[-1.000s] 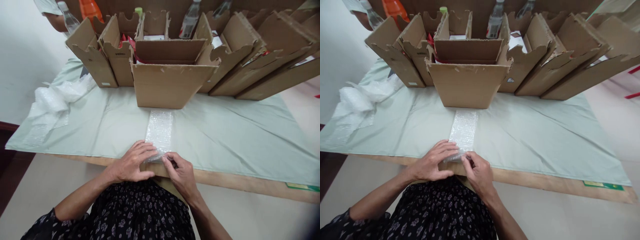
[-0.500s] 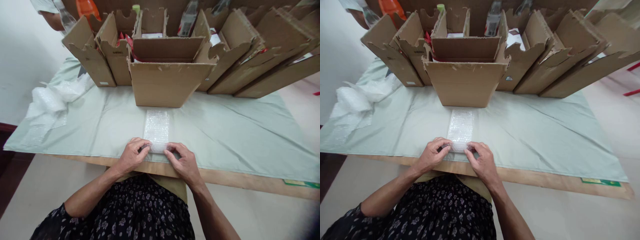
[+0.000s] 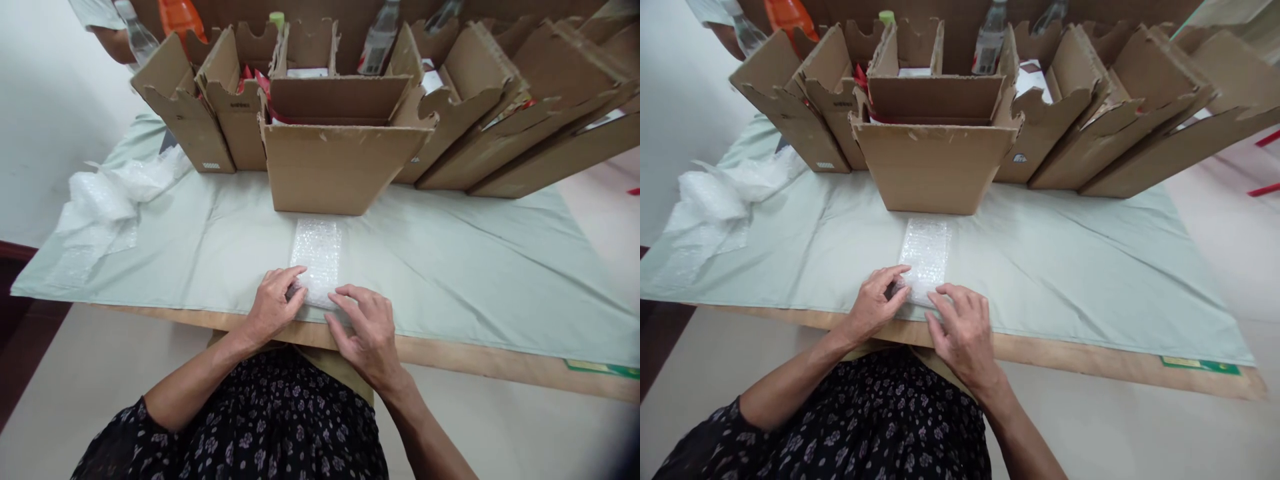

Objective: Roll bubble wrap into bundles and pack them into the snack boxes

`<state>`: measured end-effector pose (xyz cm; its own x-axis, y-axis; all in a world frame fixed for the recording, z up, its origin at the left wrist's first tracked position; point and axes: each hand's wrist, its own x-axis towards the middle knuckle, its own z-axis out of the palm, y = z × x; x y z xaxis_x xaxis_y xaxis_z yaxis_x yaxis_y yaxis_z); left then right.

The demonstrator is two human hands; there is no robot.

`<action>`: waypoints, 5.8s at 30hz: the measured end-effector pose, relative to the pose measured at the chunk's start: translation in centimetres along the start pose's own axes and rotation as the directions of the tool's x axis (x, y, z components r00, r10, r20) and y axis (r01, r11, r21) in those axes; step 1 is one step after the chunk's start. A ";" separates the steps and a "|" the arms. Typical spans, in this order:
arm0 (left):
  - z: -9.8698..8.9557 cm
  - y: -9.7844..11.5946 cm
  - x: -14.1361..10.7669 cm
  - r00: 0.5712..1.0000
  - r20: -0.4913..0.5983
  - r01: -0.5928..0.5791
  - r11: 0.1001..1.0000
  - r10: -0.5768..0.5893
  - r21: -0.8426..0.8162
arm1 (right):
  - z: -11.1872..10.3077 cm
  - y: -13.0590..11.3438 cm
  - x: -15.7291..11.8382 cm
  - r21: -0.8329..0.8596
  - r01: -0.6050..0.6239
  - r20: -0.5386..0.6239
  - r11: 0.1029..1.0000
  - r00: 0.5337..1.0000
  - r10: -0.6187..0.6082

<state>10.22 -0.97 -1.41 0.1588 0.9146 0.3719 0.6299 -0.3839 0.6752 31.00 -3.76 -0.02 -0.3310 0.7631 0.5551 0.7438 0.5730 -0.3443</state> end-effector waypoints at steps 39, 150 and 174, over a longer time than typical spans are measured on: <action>-1.3 -0.9 1.9 0.983 0.182 -0.032 0.999 0.035 -0.017 | 2.5 2.5 1.1 0.145 -0.189 0.004 0.971 0.982 0.190; 0.0 -2.4 2.8 0.969 0.142 -0.187 0.975 0.203 -0.122 | 2.3 3.8 1.7 0.093 -0.101 0.116 0.991 0.989 0.090; 0.1 -2.1 2.7 0.974 0.095 -0.201 0.977 0.208 -0.071 | 1.7 3.6 1.3 0.173 -0.213 0.092 0.962 0.976 0.199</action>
<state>9.41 2.38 -1.93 0.3579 0.8228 0.4415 0.5297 -0.5683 0.6297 32.23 -0.22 -1.79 -0.2282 0.8863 0.4031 0.6852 0.4403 -0.5803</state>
